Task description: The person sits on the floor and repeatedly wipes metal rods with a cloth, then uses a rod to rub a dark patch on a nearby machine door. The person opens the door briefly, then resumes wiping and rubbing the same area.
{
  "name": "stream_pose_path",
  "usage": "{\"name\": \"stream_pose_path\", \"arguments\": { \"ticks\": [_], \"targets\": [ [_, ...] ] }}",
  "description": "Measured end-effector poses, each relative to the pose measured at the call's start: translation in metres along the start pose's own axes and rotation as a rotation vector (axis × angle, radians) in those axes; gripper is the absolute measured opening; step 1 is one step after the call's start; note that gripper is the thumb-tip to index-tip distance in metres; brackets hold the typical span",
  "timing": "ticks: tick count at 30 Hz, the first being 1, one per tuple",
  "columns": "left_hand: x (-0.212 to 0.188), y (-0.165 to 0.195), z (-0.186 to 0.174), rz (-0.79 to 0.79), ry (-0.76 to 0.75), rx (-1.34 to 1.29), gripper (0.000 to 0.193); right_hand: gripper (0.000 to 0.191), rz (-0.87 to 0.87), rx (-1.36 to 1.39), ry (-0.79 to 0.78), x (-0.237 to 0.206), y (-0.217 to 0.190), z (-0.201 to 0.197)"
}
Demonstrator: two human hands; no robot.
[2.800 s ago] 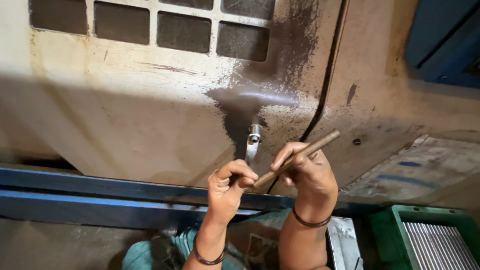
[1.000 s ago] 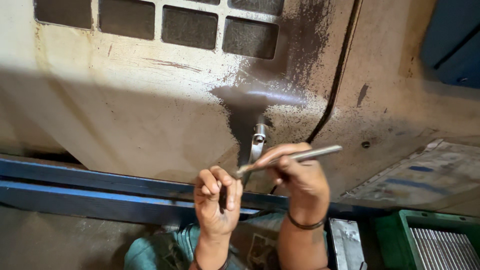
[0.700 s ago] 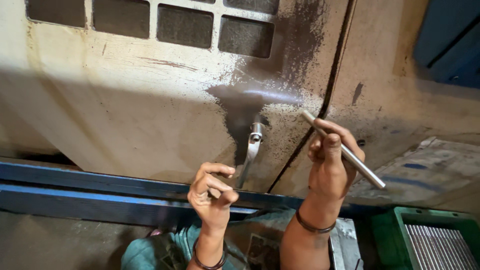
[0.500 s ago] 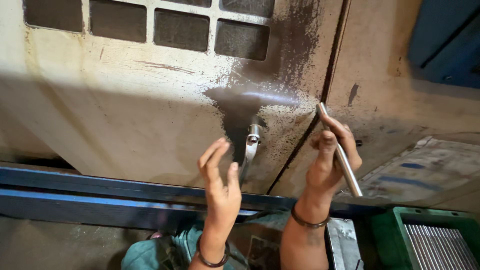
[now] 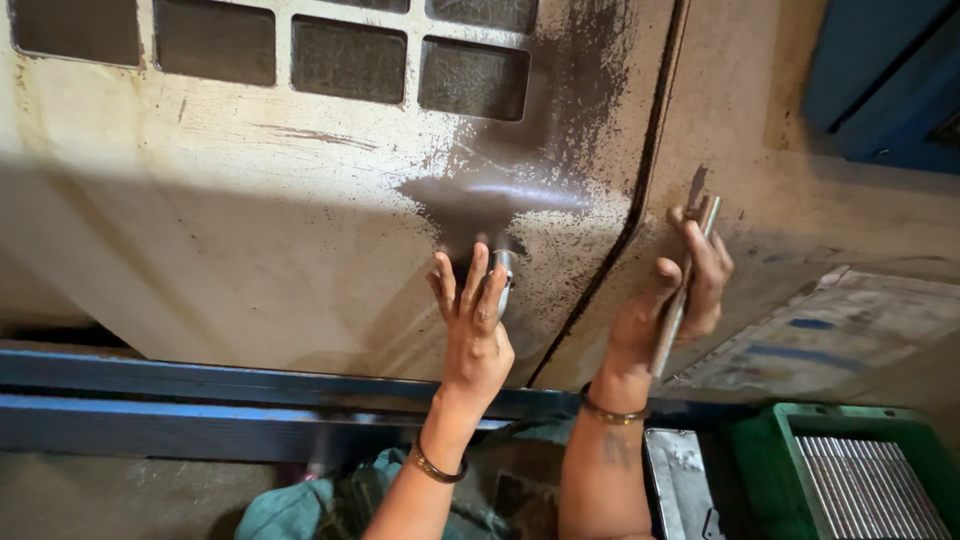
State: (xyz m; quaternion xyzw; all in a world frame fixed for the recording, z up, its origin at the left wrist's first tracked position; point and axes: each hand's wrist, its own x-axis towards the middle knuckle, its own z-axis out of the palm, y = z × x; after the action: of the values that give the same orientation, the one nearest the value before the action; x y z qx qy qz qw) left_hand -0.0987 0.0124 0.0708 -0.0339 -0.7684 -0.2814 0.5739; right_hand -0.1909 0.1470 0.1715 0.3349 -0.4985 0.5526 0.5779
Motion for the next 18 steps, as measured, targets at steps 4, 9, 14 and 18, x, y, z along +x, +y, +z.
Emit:
{"name": "stream_pose_path", "arguments": {
  "ticks": [4, 9, 14, 18],
  "targets": [
    [0.001, -0.003, 0.006, -0.004, -0.003, -0.003, 0.086, 0.031, -0.171, -0.485, -0.025, -0.004, 0.019, 0.019],
    [0.006, -0.005, 0.013, 0.002, -0.003, -0.023, 0.082, 0.033, -0.173, -0.51, -0.103, -0.005, 0.016, 0.02],
    [0.015, -0.008, 0.019, -0.016, -0.016, -0.033, 0.081, 0.028, -0.269, -0.584, -0.159, 0.0, 0.029, 0.024],
    [0.024, -0.013, 0.028, 0.009, -0.002, -0.079, 0.077, 0.027, -0.288, -0.659, -0.231, 0.0, 0.044, 0.021]
  ]
}}
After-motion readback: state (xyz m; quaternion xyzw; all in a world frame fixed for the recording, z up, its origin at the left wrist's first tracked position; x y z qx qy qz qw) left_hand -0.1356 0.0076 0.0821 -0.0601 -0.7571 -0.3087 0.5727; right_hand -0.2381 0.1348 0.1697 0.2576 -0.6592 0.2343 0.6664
